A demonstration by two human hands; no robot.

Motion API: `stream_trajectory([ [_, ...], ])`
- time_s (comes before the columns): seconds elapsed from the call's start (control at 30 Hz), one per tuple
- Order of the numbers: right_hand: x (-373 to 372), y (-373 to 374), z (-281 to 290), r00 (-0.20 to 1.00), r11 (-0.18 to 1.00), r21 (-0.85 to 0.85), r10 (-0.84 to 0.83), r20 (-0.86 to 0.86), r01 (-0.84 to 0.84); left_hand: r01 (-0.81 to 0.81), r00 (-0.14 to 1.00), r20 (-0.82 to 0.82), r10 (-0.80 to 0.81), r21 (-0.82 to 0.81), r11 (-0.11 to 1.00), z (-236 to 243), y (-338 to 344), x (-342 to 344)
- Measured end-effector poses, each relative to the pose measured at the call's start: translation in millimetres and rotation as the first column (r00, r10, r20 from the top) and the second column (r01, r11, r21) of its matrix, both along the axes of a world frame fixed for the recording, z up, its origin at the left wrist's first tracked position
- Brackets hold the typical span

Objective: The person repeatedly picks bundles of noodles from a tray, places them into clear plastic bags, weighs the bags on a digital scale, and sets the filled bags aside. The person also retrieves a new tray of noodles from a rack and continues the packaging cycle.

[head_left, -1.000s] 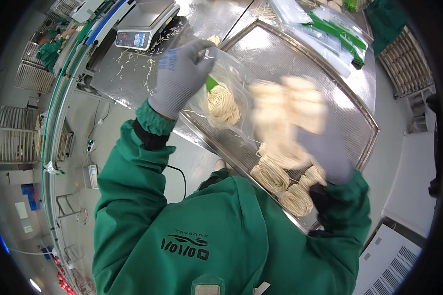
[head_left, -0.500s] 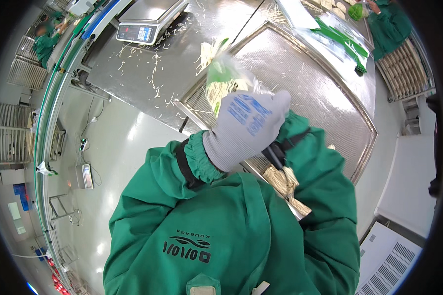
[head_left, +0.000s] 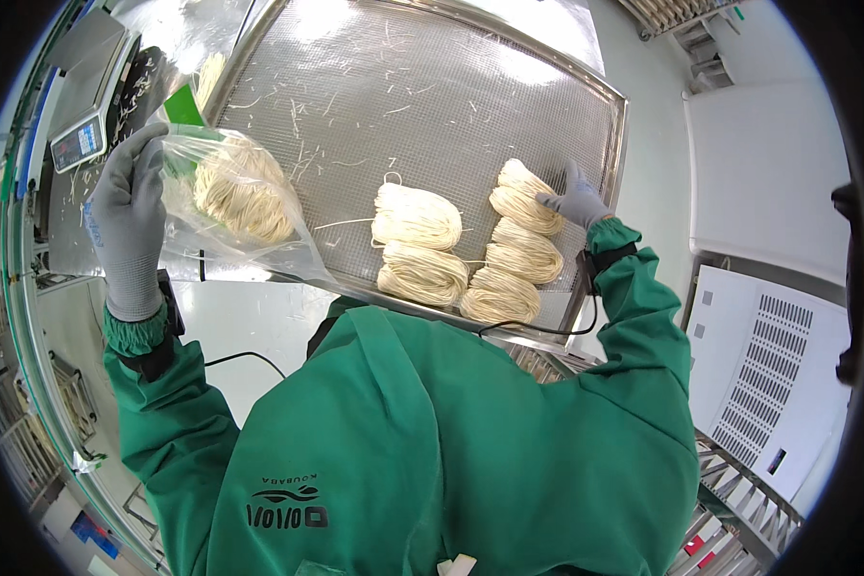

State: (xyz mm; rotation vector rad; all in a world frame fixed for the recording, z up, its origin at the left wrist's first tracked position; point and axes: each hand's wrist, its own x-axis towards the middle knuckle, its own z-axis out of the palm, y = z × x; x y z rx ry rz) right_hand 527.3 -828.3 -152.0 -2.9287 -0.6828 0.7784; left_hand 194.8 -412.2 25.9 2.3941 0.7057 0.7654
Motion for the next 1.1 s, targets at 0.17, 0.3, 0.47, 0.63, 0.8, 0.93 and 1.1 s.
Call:
stream_trajectory([
  [0.17,-11,-1,-19,0.985,0.981,0.12,0.162,-0.052,-0.155,0.001,0.997,-0.083,-0.002,-0.014,1.0,4,-12,21],
  [0.3,-8,4,27,0.941,0.931,0.148,0.337,0.004,-0.334,0.006,0.994,-0.105,-0.007,-0.014,1.0,2,-16,28],
  [0.47,-29,-37,22,0.895,0.949,0.224,0.29,-0.338,-0.223,0.009,0.998,-0.07,-0.006,0.042,0.999,-3,-19,28],
  [0.63,-76,-48,-12,0.967,0.94,0.288,0.223,-0.121,-0.181,-0.008,0.996,-0.084,0.008,0.003,1.0,-5,-19,29],
  [0.8,-81,-57,20,0.9,0.925,0.337,0.29,-0.325,-0.176,-0.013,0.996,-0.089,0.016,0.033,0.999,-1,-17,30],
  [0.93,-93,-69,43,0.822,0.912,0.336,-0.003,-0.57,0.236,-0.052,0.996,-0.078,0.049,-0.042,0.998,-1,-16,30],
  [1.1,-147,-64,25,0.91,0.864,0.429,0.372,-0.185,-0.265,0.087,0.996,-0.007,-0.086,0.036,0.996,2,-9,29],
])
